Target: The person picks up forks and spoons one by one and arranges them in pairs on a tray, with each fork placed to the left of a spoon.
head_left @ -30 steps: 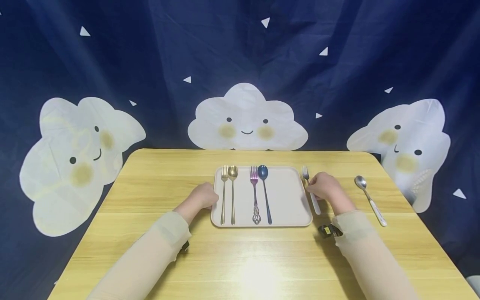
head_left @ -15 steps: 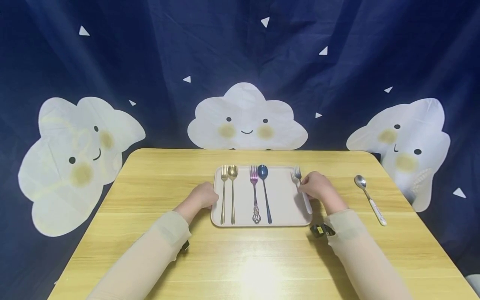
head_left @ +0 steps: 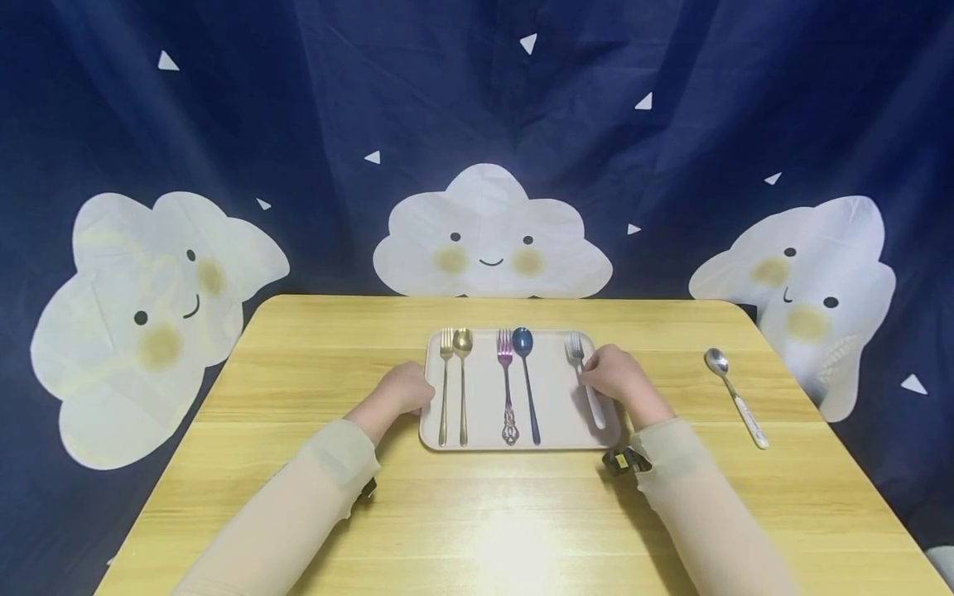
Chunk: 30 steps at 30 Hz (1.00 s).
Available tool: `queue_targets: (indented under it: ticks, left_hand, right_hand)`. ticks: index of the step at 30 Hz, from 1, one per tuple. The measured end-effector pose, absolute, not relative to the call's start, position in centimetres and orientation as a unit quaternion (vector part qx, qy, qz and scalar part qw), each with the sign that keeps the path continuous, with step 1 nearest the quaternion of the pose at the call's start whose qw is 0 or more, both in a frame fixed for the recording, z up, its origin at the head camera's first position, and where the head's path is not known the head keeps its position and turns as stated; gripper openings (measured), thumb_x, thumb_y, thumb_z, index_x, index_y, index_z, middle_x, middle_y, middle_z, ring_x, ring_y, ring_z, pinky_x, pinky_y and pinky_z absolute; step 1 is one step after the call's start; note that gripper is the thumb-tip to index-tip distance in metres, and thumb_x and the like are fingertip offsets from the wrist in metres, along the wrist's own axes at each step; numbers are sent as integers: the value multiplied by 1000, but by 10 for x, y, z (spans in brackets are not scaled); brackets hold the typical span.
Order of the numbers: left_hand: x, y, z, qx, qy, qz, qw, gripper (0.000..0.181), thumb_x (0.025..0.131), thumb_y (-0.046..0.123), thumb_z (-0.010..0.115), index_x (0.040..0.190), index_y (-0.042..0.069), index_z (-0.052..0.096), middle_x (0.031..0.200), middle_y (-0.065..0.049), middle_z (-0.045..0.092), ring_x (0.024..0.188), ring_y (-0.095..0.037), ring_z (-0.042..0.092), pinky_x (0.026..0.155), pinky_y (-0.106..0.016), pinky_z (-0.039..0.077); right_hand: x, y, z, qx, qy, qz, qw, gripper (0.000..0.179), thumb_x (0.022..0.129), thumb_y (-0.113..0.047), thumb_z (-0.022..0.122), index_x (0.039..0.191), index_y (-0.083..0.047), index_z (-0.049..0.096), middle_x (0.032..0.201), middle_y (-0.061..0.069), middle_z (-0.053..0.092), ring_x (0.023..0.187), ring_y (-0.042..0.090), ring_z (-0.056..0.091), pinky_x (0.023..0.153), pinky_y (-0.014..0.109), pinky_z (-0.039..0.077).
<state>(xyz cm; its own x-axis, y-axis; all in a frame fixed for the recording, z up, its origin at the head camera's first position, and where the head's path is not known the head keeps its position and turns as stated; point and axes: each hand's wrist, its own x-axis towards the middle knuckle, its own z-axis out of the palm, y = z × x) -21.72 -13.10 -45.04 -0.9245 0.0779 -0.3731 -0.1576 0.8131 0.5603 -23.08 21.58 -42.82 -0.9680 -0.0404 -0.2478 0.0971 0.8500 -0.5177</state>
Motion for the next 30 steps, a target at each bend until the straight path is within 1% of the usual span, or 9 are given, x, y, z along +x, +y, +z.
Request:
queue_targets:
  ticks: [11, 16, 21, 24, 30]
  left_hand:
    - [-217, -130, -447, 0, 934, 303, 191, 10, 75, -1, 49, 73, 8, 54, 69, -7, 58, 54, -17, 51, 50, -25, 44]
    - [-217, -131, -446, -6, 933, 302, 196, 10, 75, 0, 50, 73, 9, 53, 71, -7, 58, 54, -16, 50, 50, -26, 43]
    - [-217, -131, -447, -13, 932, 304, 198, 9, 76, 0, 50, 78, 6, 56, 74, -9, 61, 54, -17, 52, 51, -26, 45]
    - [-217, -131, -448, -14, 931, 306, 197, 9, 76, -1, 50, 80, 5, 57, 75, -9, 61, 56, -17, 53, 52, -26, 46]
    - [-216, -130, -447, -16, 932, 302, 198, 9, 75, -1, 50, 77, 6, 56, 74, -8, 61, 57, -18, 54, 53, -27, 46]
  right_hand:
    - [-230, 206, -435, 25, 948, -287, 134, 15, 86, -12, 66, 91, 2, 66, 81, 10, 64, 66, 17, 61, 58, 28, 54]
    - [-232, 204, -438, 24, 949, -284, 134, 15, 86, -12, 66, 91, 2, 67, 81, 10, 65, 65, 18, 61, 58, 28, 53]
    - [-232, 201, -442, 26, 947, -289, 138, 17, 85, -12, 68, 93, 3, 67, 81, 11, 65, 65, 18, 62, 59, 29, 54]
    - [-233, 199, -444, 27, 948, -285, 138, 17, 84, -11, 68, 94, 3, 66, 79, 10, 64, 64, 18, 63, 59, 29, 53]
    - [-232, 198, -445, 28, 952, -272, 136, 17, 84, -11, 68, 94, 3, 67, 75, 9, 64, 61, 18, 62, 58, 30, 51]
